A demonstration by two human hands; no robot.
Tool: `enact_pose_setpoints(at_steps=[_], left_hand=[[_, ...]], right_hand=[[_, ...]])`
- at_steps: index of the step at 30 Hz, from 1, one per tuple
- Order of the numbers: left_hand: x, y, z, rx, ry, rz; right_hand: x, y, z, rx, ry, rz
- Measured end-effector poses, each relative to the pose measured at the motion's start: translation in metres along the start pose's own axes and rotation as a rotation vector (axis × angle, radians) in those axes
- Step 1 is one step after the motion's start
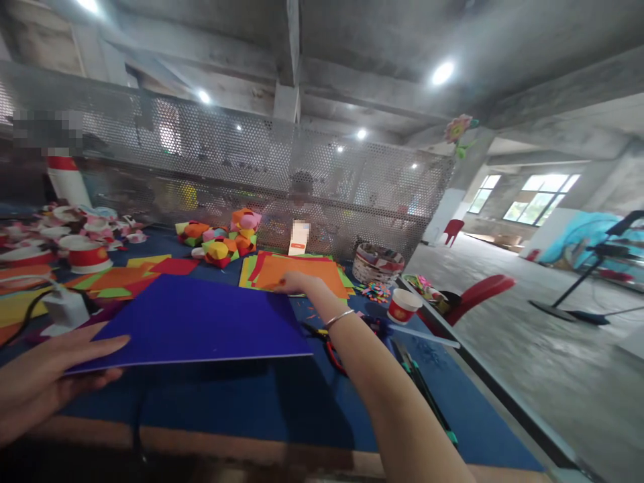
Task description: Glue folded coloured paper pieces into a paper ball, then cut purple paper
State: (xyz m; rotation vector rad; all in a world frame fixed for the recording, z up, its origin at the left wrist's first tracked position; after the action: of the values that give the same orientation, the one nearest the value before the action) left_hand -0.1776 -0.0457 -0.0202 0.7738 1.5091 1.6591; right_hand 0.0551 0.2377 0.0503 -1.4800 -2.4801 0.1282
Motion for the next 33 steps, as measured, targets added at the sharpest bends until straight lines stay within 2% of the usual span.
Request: enact_pose_setpoints(at_steps=[2,5,6,8,9,10,11,13,15,17,20,23,26,29,33], left_hand=[[-0.006,0.004,-0.022,0.008,0.048,0.054],[-0.013,0.019,-0.029,0.025,0.127,0.121],[-0.014,0.026,-0.024,0.009,0.143,0.131],[-0.011,0.034,0.002,-0.013,0.086,0.091],[-0.008,0.04,0.011,-0.024,0.103,0.094],[-0.002,0.044,0.025,-0.045,0.07,0.094],[0.005,0.047,0.038,-0.059,0.044,0.099],[0.022,0.051,0.061,-0.097,-0.022,0.131],[0.037,0.048,0.079,-0.101,-0.069,0.138],[0.048,0.043,0.095,-0.112,-0.068,0.145],[0.056,0.036,0.121,-0.149,-0.089,0.134],[0.062,0.027,0.147,-0.17,-0.171,0.093],[0.071,0.011,0.166,-0.188,-0.315,-0.03],[0.087,-0.004,0.163,-0.159,-0.307,-0.1],[0.096,-0.021,0.164,-0.155,-0.302,-0.176]], right_hand=[[-0.007,-0.002,-0.013,0.003,-0.037,-0.008],[-0.024,-0.006,-0.045,0.018,0.007,0.001],[-0.032,-0.008,-0.058,0.029,0.055,0.007],[-0.053,-0.013,-0.084,0.061,0.189,0.012],[-0.066,-0.018,-0.096,0.096,0.278,-0.008],[-0.081,-0.024,-0.103,0.128,0.338,-0.046],[-0.095,-0.033,-0.102,0.148,0.331,-0.116],[-0.117,-0.05,-0.085,0.176,0.205,-0.243],[-0.132,-0.056,-0.07,0.187,0.155,-0.283],[-0.137,-0.059,-0.056,0.177,0.16,-0.295],[-0.13,-0.059,-0.03,0.121,0.153,-0.309],[-0.11,-0.039,-0.012,0.143,0.187,-0.185],[-0.093,-0.006,-0.005,0.291,0.234,-0.007],[-0.084,0.021,-0.005,0.359,0.28,0.119],[-0.078,0.037,-0.006,0.396,0.297,0.197]])
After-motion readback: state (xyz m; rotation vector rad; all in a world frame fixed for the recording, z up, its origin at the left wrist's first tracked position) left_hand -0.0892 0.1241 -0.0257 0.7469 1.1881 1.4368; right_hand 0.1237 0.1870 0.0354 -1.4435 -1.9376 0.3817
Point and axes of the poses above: each hand's wrist, its own x-axis towards the middle knuckle, its own z-axis out of the palm, y = z × x, the point moved 10 cm from there along x, towards the middle knuckle, and after that the axes turned 15 degrees about z, right-handed, at the moved point
